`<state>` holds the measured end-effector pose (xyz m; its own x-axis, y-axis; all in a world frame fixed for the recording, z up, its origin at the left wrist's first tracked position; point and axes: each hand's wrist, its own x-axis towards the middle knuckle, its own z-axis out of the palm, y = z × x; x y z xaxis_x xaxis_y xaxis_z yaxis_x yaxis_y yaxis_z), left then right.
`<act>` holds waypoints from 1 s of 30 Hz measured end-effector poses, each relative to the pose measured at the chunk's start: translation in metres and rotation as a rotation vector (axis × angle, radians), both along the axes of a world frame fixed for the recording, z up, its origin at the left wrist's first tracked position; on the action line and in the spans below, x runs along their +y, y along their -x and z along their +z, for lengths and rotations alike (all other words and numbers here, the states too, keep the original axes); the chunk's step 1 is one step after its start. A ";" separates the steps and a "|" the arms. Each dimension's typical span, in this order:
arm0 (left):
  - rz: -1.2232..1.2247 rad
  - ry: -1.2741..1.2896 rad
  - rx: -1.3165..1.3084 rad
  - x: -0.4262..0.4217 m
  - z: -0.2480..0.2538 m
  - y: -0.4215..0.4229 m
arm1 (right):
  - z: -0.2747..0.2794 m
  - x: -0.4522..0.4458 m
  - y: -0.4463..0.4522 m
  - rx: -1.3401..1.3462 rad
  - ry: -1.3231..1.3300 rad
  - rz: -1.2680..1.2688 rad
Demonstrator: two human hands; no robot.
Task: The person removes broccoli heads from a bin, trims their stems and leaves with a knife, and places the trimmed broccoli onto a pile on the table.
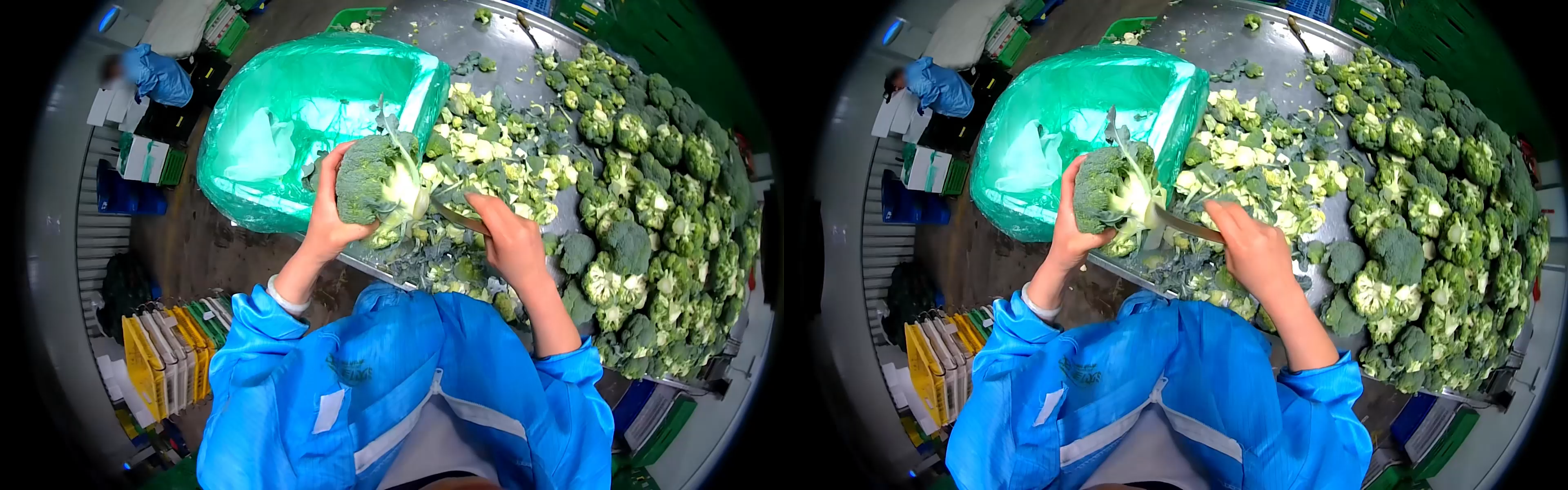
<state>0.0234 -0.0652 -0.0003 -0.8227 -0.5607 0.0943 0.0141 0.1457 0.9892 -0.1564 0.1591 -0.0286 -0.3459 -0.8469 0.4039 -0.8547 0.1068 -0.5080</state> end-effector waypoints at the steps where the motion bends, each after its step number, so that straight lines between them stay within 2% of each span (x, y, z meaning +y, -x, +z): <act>1: -0.003 0.059 -0.023 0.002 -0.003 -0.002 | 0.002 -0.001 -0.005 0.034 -0.036 -0.010; 3: -0.011 0.184 -0.056 0.005 -0.006 -0.002 | 0.004 -0.004 -0.011 0.114 -0.102 -0.032; 4: -0.017 0.134 -0.044 0.008 -0.006 -0.003 | 0.001 -0.005 -0.013 0.131 -0.253 -0.076; 6: -0.015 0.035 -0.025 0.014 -0.005 -0.007 | -0.041 0.003 0.003 0.158 -0.490 -0.209; 7: 0.006 -0.167 -0.048 0.019 0.001 -0.010 | -0.061 0.011 0.011 0.172 -0.608 -0.268; 9: 0.054 -0.561 -0.065 0.023 0.016 -0.006 | -0.058 0.016 0.018 0.094 -0.426 -0.189; 11: 0.101 -0.634 -0.244 0.015 0.007 -0.011 | -0.030 0.026 -0.002 -0.001 -0.192 -0.043; 12: 0.056 -0.655 -0.302 0.015 0.011 -0.011 | -0.026 0.025 -0.002 0.052 -0.099 0.029; 16: -0.117 -0.795 -0.327 0.010 -0.005 -0.009 | -0.008 0.022 0.004 0.452 -0.173 0.004; 20: -0.205 -0.803 -0.453 0.018 0.009 -0.001 | 0.009 0.024 0.008 0.670 -0.200 0.011; 23: -0.215 -0.796 -0.514 0.026 0.005 0.004 | 0.011 0.023 0.012 0.735 -0.262 0.058; 30: -0.287 -0.829 -0.762 0.043 0.001 0.007 | -0.008 0.025 0.011 0.849 -0.156 0.025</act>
<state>0.0161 -0.0224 0.0002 -0.6148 -0.0022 -0.7887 -0.6985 -0.4628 0.5458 -0.1671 0.1845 -0.0367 0.0399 -0.9175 0.3956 -0.9415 0.0981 0.3224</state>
